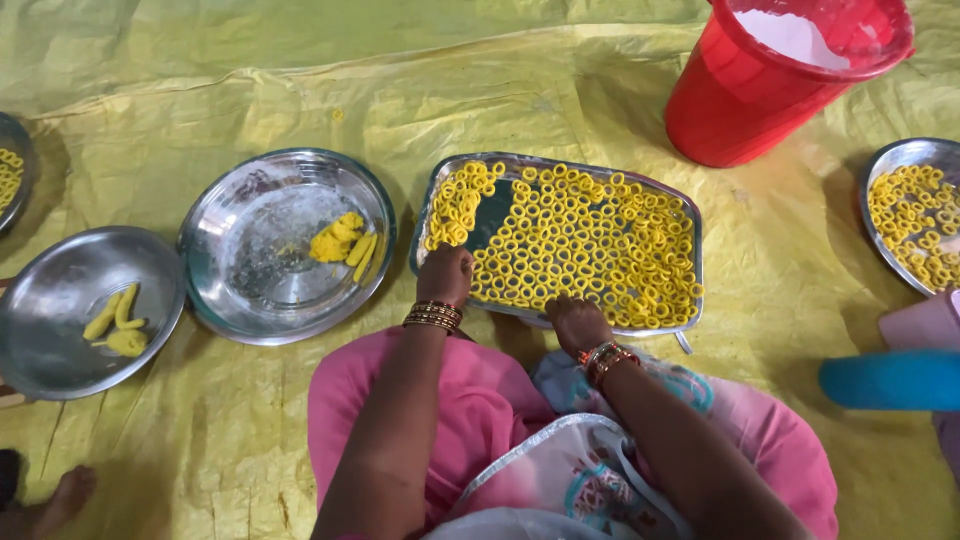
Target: The person arranges yellow dough rings on a metal tray, then cleans a round board with a spoon and their hands, and finally picks up a piece of dough.
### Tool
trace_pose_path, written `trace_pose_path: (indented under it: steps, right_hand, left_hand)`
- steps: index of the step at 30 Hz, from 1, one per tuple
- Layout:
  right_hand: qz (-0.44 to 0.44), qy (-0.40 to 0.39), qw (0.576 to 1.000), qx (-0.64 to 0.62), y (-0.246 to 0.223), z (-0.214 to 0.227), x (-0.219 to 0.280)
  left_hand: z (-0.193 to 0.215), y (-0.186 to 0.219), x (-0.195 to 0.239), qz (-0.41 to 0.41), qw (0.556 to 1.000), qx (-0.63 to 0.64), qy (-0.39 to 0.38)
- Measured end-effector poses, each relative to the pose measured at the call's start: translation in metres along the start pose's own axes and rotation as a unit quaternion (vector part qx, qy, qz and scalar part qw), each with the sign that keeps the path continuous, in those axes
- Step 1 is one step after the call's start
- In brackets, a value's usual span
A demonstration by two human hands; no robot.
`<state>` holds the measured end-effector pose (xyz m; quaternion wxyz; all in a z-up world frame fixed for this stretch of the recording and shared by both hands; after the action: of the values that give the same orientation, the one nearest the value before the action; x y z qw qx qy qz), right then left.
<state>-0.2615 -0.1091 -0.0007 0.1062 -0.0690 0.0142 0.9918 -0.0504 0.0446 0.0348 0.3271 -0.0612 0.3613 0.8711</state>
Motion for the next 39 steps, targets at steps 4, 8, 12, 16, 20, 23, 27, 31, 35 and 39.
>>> trace_pose_path:
  steps: [4,8,12,16,20,23,27,31,35,39]
  right_hand:
    - [-0.006,0.018,1.000,-0.019,0.001,0.006,0.001]
    - [-0.013,-0.006,1.000,-0.004,0.003,0.006,0.002]
    - [-0.022,-0.016,1.000,-0.007,0.010,0.004,-0.001]
    - [-0.033,-0.008,0.999,0.013,0.019,-0.003,0.002]
    - [-0.055,0.004,0.998,0.021,0.033,-0.004,0.004]
    - [-0.094,-0.014,0.995,0.036,0.043,0.000,0.004]
    - [-0.108,-0.016,0.993,0.048,0.035,0.010,0.003]
    - [0.003,0.060,0.997,-0.043,-0.007,0.022,0.001]
    - [0.048,0.053,0.995,-0.064,-0.026,0.023,-0.002]
    - [0.045,0.017,0.999,-0.020,-0.017,0.016,-0.001]
  left_hand:
    - [-0.005,-0.012,-0.011,0.050,0.997,-0.066,0.010]
    - [-0.009,-0.039,-0.021,0.144,0.974,-0.175,0.006]
    - [-0.018,-0.070,-0.024,0.235,0.953,-0.192,-0.026]
    - [-0.028,-0.081,-0.021,0.250,0.948,-0.190,-0.045]
    - [-0.029,-0.079,-0.016,0.236,0.950,-0.198,-0.056]
    - [-0.027,-0.075,-0.012,0.235,0.950,-0.197,-0.056]
    - [-0.034,-0.068,-0.008,0.228,0.944,-0.211,-0.115]
    - [-0.041,-0.066,-0.004,0.219,0.943,-0.219,-0.124]
    - [-0.051,-0.069,-0.002,0.210,0.942,-0.222,-0.140]
    - [-0.059,-0.066,0.002,0.193,0.945,-0.205,-0.165]
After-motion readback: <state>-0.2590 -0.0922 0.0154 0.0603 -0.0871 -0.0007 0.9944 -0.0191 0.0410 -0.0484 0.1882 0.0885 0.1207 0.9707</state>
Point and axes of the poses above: each hand's wrist, its own x-axis away from the middle knuckle, its own z-axis out of the back of the hand, y = z × x, the point moved 5 cm from there along -x, towards the middle knuckle, and after that the axes turned 8 degrees about y, right-handed, at the moved point
